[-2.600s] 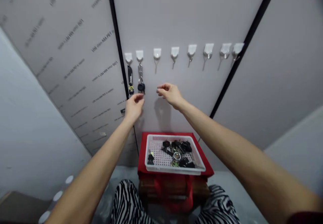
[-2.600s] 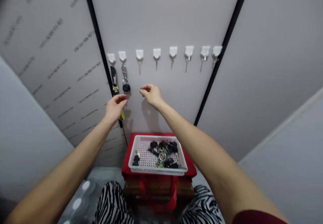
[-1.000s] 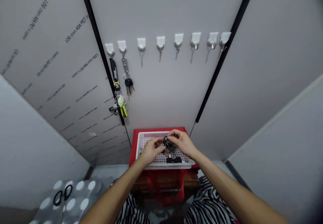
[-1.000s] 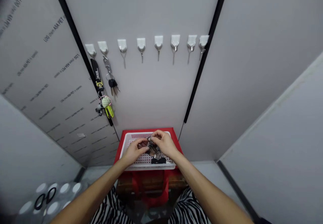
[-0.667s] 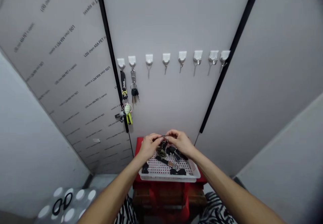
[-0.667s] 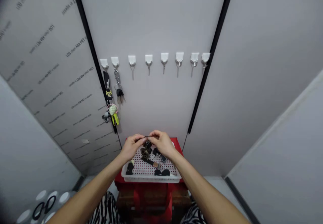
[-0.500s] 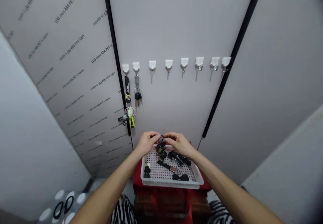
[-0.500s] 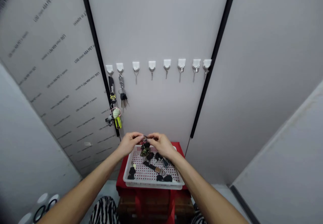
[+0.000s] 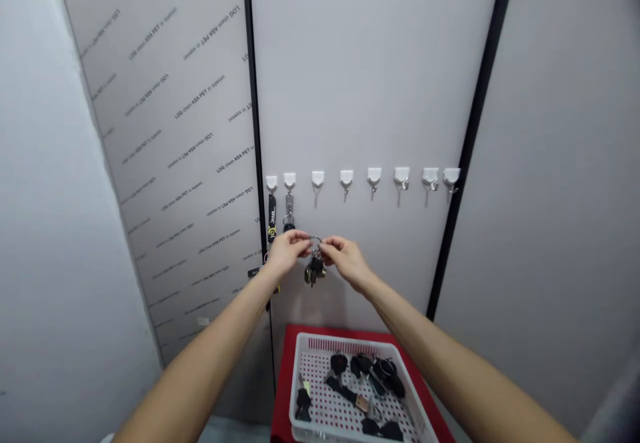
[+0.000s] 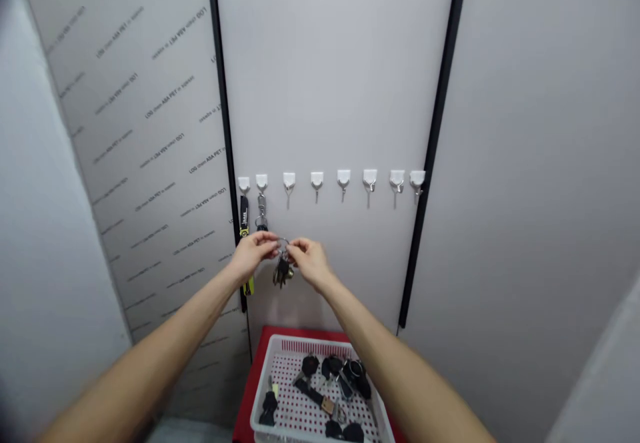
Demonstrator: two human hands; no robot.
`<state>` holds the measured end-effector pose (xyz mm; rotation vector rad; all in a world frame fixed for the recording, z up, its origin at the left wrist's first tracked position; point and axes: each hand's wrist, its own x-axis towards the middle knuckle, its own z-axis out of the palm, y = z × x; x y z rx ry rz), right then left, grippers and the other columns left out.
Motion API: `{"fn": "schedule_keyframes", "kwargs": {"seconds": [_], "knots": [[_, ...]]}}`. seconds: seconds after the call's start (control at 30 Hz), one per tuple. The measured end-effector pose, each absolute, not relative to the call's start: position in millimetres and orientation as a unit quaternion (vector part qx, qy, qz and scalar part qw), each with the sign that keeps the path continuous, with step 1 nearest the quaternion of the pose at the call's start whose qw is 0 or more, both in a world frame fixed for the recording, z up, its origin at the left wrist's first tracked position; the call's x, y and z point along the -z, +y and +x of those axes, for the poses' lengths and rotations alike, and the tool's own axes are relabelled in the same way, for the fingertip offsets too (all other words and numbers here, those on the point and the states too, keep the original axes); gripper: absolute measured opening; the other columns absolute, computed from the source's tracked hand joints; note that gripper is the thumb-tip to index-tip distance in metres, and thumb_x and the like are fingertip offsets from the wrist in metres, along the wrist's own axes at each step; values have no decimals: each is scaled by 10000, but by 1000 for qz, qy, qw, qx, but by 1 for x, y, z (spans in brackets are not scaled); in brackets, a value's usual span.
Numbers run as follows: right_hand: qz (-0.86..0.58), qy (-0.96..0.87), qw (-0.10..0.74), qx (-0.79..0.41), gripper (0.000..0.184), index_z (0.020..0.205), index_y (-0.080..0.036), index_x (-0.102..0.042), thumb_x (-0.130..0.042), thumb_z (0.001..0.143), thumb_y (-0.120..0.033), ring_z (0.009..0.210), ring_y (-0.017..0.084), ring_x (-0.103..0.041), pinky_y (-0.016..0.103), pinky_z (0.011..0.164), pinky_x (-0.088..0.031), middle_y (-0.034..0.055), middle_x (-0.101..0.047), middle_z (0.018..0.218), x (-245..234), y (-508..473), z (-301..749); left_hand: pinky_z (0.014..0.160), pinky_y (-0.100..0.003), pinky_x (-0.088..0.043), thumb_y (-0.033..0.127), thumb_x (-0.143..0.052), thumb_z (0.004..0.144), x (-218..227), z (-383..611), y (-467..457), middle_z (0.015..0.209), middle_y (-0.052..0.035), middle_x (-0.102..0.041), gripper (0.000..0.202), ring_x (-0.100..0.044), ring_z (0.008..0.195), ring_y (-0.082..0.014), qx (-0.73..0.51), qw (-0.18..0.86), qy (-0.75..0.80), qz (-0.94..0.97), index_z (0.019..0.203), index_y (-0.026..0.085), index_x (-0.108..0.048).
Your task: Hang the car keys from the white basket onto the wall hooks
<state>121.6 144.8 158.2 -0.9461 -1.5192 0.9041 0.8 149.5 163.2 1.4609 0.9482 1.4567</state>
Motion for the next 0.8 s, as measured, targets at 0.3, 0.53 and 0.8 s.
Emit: {"fn": "schedule_keyframes", "kwargs": {"seconds": [0.3, 0.53, 0.8], "knots": [[-355, -598, 634, -339, 49, 577, -143, -456, -465, 591, -189, 390, 41, -441, 155, 383, -355, -44, -475, 452, -239, 166, 110, 529, -215, -403, 97, -495, 568, -248, 12, 173, 544, 22, -502, 117, -454, 444, -44, -653, 254, 384, 601, 684, 111, -498], [-411, -561, 626, -352, 77, 541, -147, -413, -456, 604, -139, 354, 41, -414, 165, 359, -355, -47, -450, 429, -250, 178, 110, 626, -231, -390, 59, -484, 543, -259, 20, 193, 655, -31, -566, 185, -497, 596, -87, -609, 158, 458, 628, 712, 107, -545], [-465, -599, 588, -281, 48, 653, -139, -475, -441, 619, -139, 408, 42, -452, 158, 388, -344, -21, -499, 534, -217, 177, 123, 612, -226, -385, 105, -473, 561, -212, 9, 170, 697, -24, -549, 271, -493, 595, -77, -598, 210, 438, 637, 828, 109, -519]]}}
